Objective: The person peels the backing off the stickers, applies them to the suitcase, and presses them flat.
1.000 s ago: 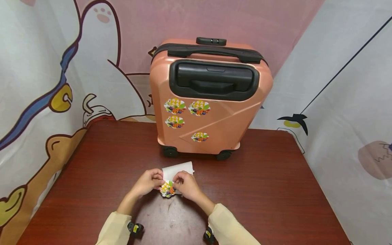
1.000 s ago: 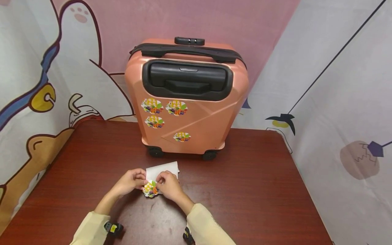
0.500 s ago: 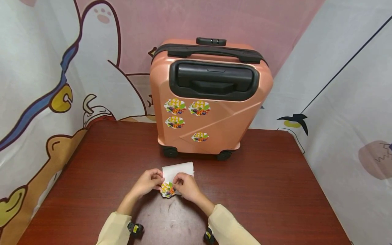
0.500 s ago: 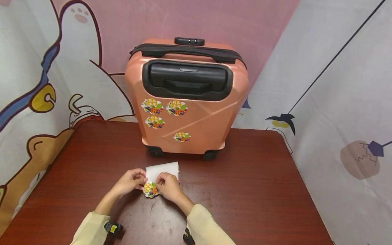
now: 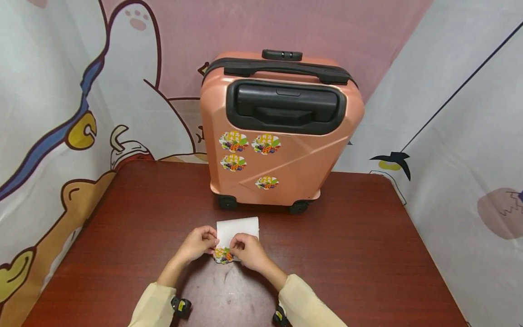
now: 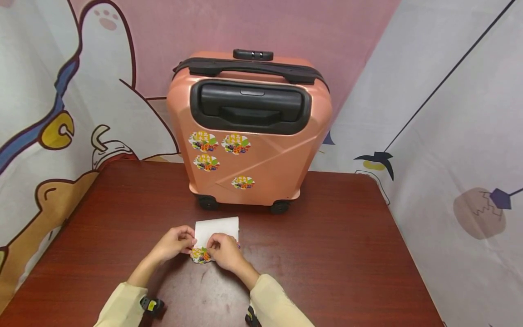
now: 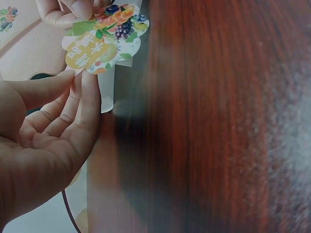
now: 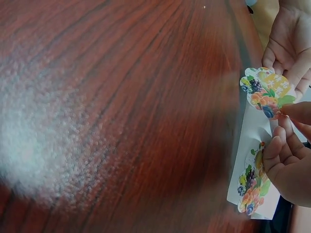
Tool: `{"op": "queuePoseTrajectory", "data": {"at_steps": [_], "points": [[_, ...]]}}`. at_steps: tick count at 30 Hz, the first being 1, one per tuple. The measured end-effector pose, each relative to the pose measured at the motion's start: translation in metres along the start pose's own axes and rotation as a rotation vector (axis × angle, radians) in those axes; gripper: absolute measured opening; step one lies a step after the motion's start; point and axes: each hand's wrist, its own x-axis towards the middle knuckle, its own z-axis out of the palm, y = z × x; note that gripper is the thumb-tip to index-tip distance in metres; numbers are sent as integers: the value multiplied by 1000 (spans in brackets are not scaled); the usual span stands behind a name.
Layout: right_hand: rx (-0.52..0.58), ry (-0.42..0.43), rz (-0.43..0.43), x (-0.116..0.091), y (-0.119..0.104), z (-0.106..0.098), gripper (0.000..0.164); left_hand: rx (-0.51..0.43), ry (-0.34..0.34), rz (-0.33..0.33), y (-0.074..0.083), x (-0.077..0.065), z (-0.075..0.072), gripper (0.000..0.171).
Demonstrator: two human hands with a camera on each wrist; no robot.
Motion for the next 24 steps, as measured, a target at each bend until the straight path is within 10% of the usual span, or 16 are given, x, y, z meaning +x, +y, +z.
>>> {"op": "queuePoseTrajectory", "data": {"at_steps": [24], "points": [[117,-76,29,-6,-4,-5,12,119,72,-24,-1,0,1,7]]}}
